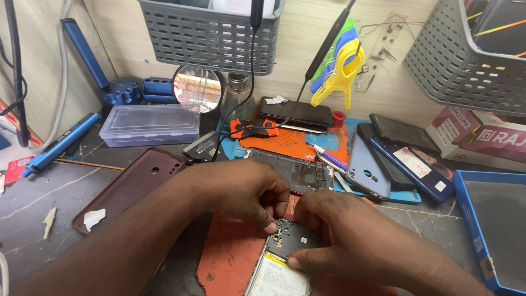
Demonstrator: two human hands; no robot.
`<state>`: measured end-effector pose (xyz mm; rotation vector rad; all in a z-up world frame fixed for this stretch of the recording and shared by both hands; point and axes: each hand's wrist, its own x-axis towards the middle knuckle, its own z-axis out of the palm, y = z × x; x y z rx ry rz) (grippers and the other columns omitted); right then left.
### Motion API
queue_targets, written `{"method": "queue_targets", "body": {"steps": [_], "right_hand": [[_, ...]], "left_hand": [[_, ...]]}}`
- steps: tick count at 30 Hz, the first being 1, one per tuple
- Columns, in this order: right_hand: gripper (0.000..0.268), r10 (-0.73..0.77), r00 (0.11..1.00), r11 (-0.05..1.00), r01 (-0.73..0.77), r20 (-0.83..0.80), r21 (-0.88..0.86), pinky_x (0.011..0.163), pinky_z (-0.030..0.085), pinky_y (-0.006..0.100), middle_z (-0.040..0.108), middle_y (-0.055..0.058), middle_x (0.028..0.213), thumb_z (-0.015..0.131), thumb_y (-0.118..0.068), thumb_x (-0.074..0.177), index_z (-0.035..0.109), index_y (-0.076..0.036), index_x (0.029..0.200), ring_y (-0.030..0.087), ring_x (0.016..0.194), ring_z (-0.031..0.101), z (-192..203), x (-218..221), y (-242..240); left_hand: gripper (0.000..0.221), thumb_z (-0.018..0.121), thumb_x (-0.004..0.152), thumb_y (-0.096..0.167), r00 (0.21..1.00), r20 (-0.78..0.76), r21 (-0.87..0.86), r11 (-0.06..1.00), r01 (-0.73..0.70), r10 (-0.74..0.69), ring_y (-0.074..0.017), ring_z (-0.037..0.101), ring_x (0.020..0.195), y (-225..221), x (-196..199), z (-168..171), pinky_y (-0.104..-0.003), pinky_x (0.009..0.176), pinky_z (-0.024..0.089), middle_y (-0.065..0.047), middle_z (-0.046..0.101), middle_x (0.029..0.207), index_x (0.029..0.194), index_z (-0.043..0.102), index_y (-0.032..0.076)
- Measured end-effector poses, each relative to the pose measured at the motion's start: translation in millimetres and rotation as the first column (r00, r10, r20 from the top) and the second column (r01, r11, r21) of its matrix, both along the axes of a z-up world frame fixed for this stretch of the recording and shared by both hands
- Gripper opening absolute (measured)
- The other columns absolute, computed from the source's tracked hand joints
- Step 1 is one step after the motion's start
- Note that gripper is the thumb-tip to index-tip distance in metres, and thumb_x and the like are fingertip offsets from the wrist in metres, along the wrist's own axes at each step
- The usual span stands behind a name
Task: The person assembles a smartphone by connecting a ribbon cable to the motherboard and placing the battery into the chassis. They then use a screwdriver to secure a metal bracket over the motherboard components.
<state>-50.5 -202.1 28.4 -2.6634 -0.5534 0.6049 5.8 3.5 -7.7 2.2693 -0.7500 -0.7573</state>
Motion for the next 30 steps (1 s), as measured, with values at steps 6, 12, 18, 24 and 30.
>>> {"method": "queue_targets", "body": {"steps": [6,12,18,24,30], "right_hand": [[0.053,0.053,0.997,0.999,-0.053,0.063,0.002,0.074,0.051,0.039,0.068,0.006,0.09,0.088,-0.041,0.063,0.069,-0.015,0.105,0.022,0.086,0.067,-5,2,-3],[0.048,0.152,0.982,0.988,-0.15,0.112,-0.026,0.079,0.053,0.041,0.068,0.004,0.098,0.082,-0.047,0.07,0.071,-0.015,0.105,0.025,0.093,0.069,-6,-2,-3],[0.051,0.202,0.969,0.976,-0.187,0.145,-0.112,0.082,0.052,0.041,0.069,0.005,0.098,0.085,-0.052,0.069,0.074,-0.012,0.1,0.025,0.097,0.067,-9,3,-5],[0.066,0.169,0.983,0.986,-0.167,0.078,-0.032,0.083,0.052,0.039,0.069,0.005,0.101,0.091,-0.05,0.057,0.073,-0.013,0.108,0.024,0.099,0.067,-8,6,-11],[0.066,0.069,0.997,0.989,-0.073,0.034,0.131,0.08,0.053,0.037,0.068,0.003,0.102,0.096,-0.039,0.052,0.07,-0.014,0.109,0.021,0.099,0.065,-12,-1,-4]], "left_hand": [[0.024,0.086,0.073,0.019,0.998,0.058,0.059,0.998,-0.018,0.014,-0.0103,0.066,0.07,-2,-5,7,-0.03,0.063,0.053,0.002,0.073,0.076,0.092,0.074,0.011],[0.018,0.082,0.078,0.023,0.997,0.071,0.006,1.0,0.019,-0.02,-0.0117,0.07,0.074,1,-2,4,-0.03,0.067,0.055,0.001,0.076,0.079,0.09,0.075,0.011],[0.019,0.08,0.077,0.023,0.98,0.19,0.053,0.998,0.043,-0.052,-0.0139,0.071,0.075,-1,-2,2,-0.032,0.068,0.055,0.0,0.075,0.08,0.092,0.075,0.012],[0.021,0.08,0.076,0.024,0.983,0.181,0.046,0.998,0.034,-0.042,-0.0149,0.072,0.076,-2,-3,3,-0.033,0.069,0.057,-0.001,0.076,0.081,0.092,0.075,0.012],[0.02,0.08,0.075,0.022,0.969,0.246,0.137,0.99,-0.009,-0.026,-0.0171,0.073,0.078,-5,-9,7,-0.035,0.07,0.056,-0.001,0.076,0.082,0.092,0.075,0.013]]}}
